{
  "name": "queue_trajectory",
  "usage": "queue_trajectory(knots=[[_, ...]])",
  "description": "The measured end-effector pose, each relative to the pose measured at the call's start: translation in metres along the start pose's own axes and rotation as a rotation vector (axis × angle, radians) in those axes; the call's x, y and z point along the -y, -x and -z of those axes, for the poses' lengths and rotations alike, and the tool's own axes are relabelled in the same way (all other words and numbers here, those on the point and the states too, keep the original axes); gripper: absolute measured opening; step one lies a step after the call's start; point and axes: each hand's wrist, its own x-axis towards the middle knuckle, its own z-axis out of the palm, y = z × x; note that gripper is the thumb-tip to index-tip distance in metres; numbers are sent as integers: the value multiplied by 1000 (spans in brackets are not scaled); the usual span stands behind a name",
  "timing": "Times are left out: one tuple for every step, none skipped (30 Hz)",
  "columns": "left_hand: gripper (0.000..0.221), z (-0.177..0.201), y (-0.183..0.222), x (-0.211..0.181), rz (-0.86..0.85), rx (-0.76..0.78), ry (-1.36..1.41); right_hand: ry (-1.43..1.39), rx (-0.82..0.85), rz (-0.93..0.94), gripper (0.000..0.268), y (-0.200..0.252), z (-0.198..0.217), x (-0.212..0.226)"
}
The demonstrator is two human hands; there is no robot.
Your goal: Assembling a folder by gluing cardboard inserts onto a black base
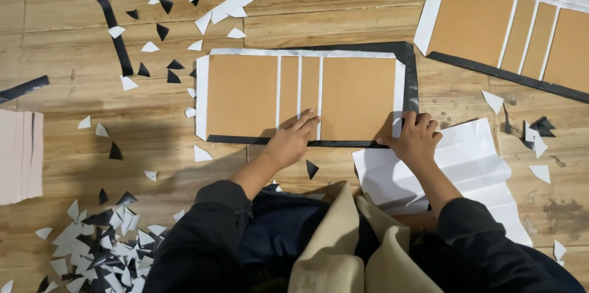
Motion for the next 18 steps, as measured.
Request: queue_trajectory(knots=[[25, -6, -1, 0, 6, 22, 16, -5, 14, 0, 79, 0, -2, 0], [25, -9, -2, 0, 5, 23, 17, -6, 14, -1, 79, 0, -2, 0], [27, -13, -3, -1, -23, -27, -129, 2, 16, 0, 80, -1, -2, 0], [29, -17, -3, -2, -51, -77, -275, 9, 18, 2, 80, -1, -1, 0], [29, -13, -2, -3, -48, -77, -275, 10, 18, 4, 80, -1, 0, 1], [26, -8, -1, -3, -97, -122, -287, 17, 29, 0, 79, 0, 1, 3], [24, -3, -3, -4, -149, -169, -299, 25, 39, -7, 78, 0, 4, 3], [24, 1, -2, -3, -150, -170, -299, 25, 37, -8, 78, 0, 3, 3], [25, 6, -2, -1, -204, -131, -413, 35, 37, -5, 78, 1, 3, 3], [26, 10, -1, 1, -259, -90, -526, 45, 36, -2, 78, 0, 2, 3], [26, -7, -5, 7, -260, -92, -527, 45, 34, -3, 78, 0, 2, 2], [25, -25, -8, 12, -209, -68, -372, 21, -1, 24, 78, -1, 1, 1], [23, -44, -7, 13, -156, -38, -210, 0, -25, 51, 79, 4, -2, -1], [23, -42, -6, 13, -157, -32, -202, 1, -16, 49, 79, 4, -4, -2], [12, -38, -8, 17, -137, -33, -98, 11, -10, 45, 80, 1, -5, -2], [11, -34, -9, 20, -117, -34, 5, 20, -3, 41, 81, -2, -5, -2], [11, -26, -5, 19, -119, -35, 5, 20, -4, 40, 81, -2, -5, -2], [22, -19, 0, 18, -24, -45, 164, 13, 1, 36, 81, -3, -5, -2]])
